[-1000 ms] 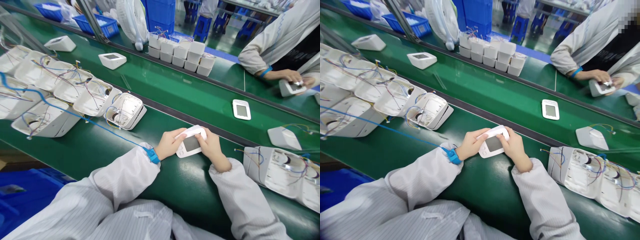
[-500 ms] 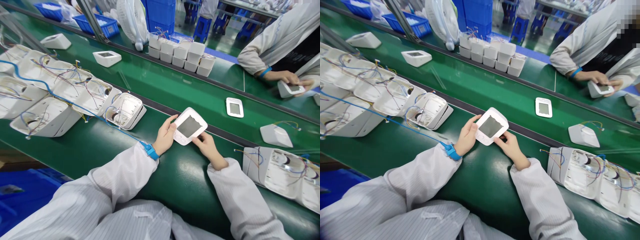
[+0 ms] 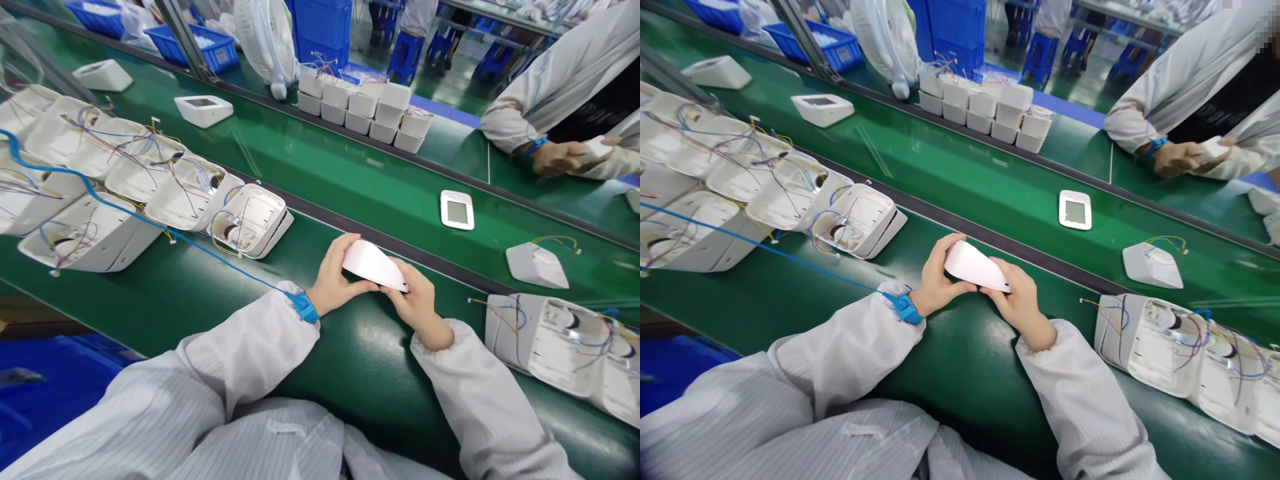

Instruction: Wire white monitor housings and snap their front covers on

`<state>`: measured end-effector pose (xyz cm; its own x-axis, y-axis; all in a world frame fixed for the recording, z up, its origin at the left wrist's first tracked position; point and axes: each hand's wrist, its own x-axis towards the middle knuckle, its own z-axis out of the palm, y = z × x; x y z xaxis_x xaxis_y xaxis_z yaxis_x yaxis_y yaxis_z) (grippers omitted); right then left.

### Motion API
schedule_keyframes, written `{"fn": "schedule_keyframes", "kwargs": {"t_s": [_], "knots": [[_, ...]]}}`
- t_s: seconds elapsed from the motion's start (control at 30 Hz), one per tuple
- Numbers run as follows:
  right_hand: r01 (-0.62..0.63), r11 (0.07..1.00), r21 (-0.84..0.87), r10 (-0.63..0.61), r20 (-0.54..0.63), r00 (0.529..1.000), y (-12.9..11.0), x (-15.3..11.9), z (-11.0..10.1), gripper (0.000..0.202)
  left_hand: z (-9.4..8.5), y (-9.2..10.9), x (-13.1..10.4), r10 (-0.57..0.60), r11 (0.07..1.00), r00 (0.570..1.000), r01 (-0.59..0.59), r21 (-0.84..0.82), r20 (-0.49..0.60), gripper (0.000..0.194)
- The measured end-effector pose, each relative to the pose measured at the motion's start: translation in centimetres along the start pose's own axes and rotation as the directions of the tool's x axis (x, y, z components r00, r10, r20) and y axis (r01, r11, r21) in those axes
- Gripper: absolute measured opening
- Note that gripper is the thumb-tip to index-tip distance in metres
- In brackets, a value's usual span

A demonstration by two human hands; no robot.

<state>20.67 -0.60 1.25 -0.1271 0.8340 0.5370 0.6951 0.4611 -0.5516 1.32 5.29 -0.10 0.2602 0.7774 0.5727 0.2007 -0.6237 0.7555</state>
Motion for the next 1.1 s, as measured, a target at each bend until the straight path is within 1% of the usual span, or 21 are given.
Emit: {"fn": "schedule_keyframes", "kwargs": {"t_s": [0.07,0.2,0.37,0.43,0.5,0.53,0.57,0.6,0.63,0.7,0.73,0.8,0.83,0.87,0.9,0.97,1.03,1.1], "knots": [[-0.004,1.0,-0.017,0.004,0.001,1.0,-0.3,0.0,0.0,0.04,0.0,0.2,0.1,-0.024,1.0,1.0,0.024,0.015,-0.018,0.087],[0.0,1.0,-0.028,-0.001,-0.033,0.999,-0.6,-0.2,0.3,0.037,0.1,0.5,0.1,-0.05,0.999,0.997,0.051,0.017,-0.055,0.082],[-0.004,0.999,-0.053,0.001,-0.067,0.998,-0.5,-0.2,0.7,0.035,0.4,0.6,0.0,-0.084,0.996,0.994,0.085,0.009,-0.066,0.083],[0.003,0.997,-0.083,-0.006,-0.042,0.999,0.0,0.1,0.7,0.036,0.5,0.4,0.1,-0.12,0.993,0.99,0.119,-0.01,-0.07,0.082],[-0.02,0.992,-0.127,0.02,-0.002,1.0,1.1,0.5,0.5,0.04,0.7,0.2,0.2,-0.154,0.988,0.986,0.152,-0.034,-0.068,0.074],[-0.059,0.987,-0.15,0.061,0.009,0.998,1.8,0.8,0.4,0.042,0.9,0.1,0.2,-0.166,0.985,0.984,0.163,-0.048,-0.059,0.069],[-0.126,0.978,-0.166,0.128,0.004,0.992,2.6,0.9,0.2,0.046,1.1,0.0,0.2,-0.176,0.983,0.983,0.173,-0.065,-0.042,0.066],[-0.211,0.962,-0.174,0.212,-0.018,0.977,3.5,1.1,0.1,0.049,1.3,-0.1,0.2,-0.186,0.979,0.982,0.184,-0.085,-0.015,0.066],[-0.305,0.937,-0.17,0.3,-0.058,0.952,4.3,1.1,-0.1,0.051,1.6,-0.2,0.2,-0.197,0.975,0.98,0.198,-0.105,0.019,0.069],[-0.455,0.884,-0.112,0.437,-0.152,0.887,5.7,1.3,-0.3,0.052,1.9,-0.3,0.2,-0.216,0.965,0.973,0.226,-0.132,0.086,0.074],[-0.518,0.854,-0.047,0.501,-0.197,0.843,6.2,1.4,-0.4,0.053,2.0,-0.3,0.2,-0.219,0.963,0.97,0.233,-0.138,0.108,0.074],[-0.596,0.798,0.096,0.599,-0.245,0.762,6.9,1.8,-0.2,0.053,2.0,-0.2,0.2,-0.205,0.965,0.971,0.222,-0.144,0.119,0.064],[-0.616,0.772,0.159,0.635,-0.248,0.732,7.1,2.3,0.0,0.053,1.9,-0.2,0.2,-0.19,0.967,0.975,0.207,-0.148,0.118,0.057],[-0.625,0.755,0.198,0.655,-0.241,0.716,7.2,2.9,0.4,0.053,1.8,-0.1,0.2,-0.171,0.97,0.978,0.189,-0.152,0.121,0.051],[-0.623,0.754,0.208,0.656,-0.227,0.72,7.4,3.6,0.9,0.054,1.7,-0.1,0.2,-0.15,0.973,0.98,0.169,-0.157,0.128,0.045],[-0.611,0.764,0.209,0.644,-0.185,0.742,7.8,5.5,2.1,0.056,1.5,0.0,0.2,-0.115,0.976,0.981,0.141,-0.164,0.159,0.037],[-0.598,0.776,0.2,0.626,-0.136,0.768,8.5,7.7,3.4,0.058,1.4,0.0,0.3,-0.108,0.976,0.977,0.14,-0.168,0.183,0.032],[-0.578,0.799,0.164,0.596,-0.094,0.798,9.4,9.9,4.4,0.059,1.4,-0.1,0.3,-0.119,0.974,0.973,0.154,-0.167,0.2,0.028]]}}
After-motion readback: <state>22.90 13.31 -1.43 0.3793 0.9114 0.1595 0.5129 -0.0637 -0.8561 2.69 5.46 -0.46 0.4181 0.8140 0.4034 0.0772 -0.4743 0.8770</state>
